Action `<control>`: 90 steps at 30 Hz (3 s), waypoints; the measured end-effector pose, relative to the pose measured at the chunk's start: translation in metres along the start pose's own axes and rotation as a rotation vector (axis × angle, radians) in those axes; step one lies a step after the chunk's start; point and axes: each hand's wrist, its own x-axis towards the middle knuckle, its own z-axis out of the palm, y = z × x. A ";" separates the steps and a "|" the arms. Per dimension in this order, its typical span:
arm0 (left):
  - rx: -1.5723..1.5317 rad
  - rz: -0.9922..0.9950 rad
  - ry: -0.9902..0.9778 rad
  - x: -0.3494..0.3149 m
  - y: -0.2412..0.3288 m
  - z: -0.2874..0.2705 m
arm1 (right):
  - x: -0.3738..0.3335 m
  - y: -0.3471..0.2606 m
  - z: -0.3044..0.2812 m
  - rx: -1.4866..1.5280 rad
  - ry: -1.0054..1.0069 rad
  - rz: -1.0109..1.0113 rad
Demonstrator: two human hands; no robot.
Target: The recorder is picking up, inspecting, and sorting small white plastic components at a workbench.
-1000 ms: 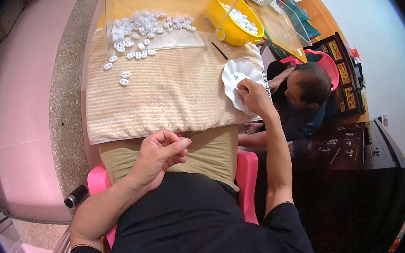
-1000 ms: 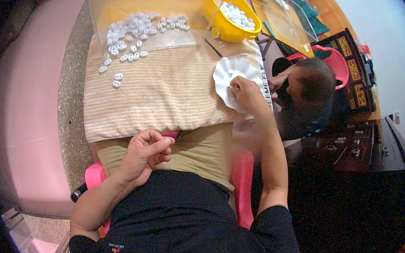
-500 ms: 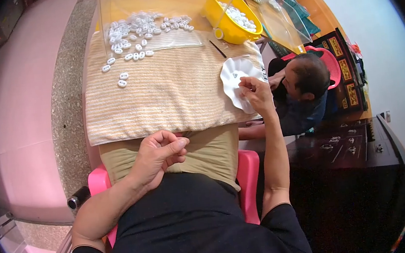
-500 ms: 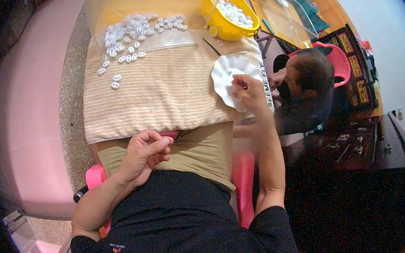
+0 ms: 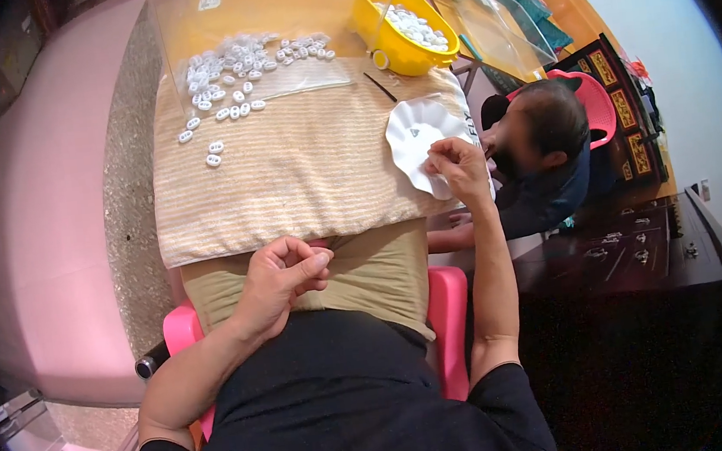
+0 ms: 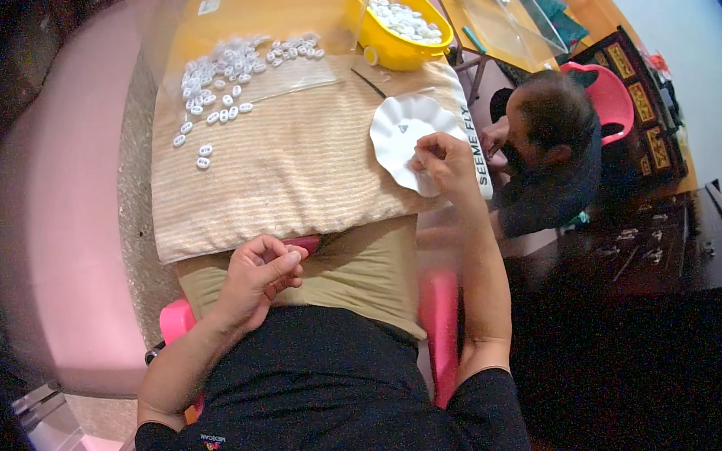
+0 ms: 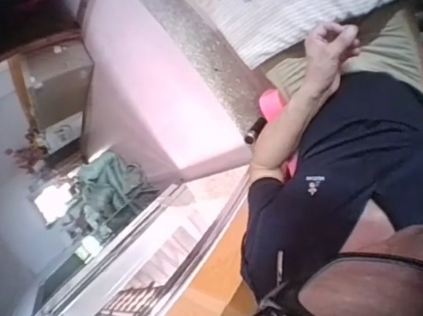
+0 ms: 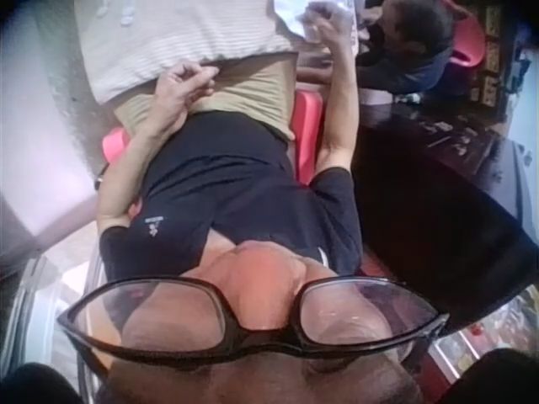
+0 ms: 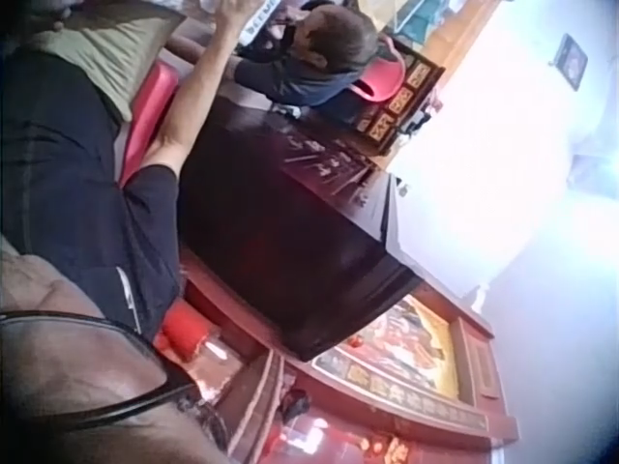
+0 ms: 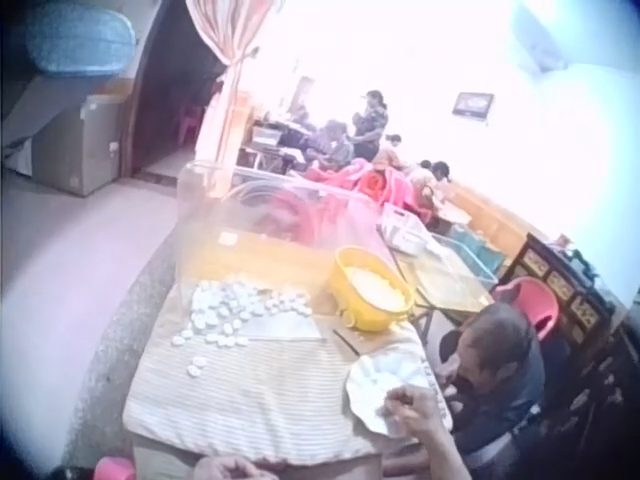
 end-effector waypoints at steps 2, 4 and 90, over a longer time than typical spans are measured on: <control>0.025 0.006 0.003 0.001 -0.001 0.001 | -0.001 0.003 -0.001 0.028 0.004 0.006; 0.055 0.031 0.011 0.002 -0.004 0.001 | 0.000 0.005 -0.003 0.057 0.006 0.010; 1.763 0.946 -0.158 0.182 0.022 0.117 | 0.042 -0.018 -0.023 -0.568 -0.130 -0.290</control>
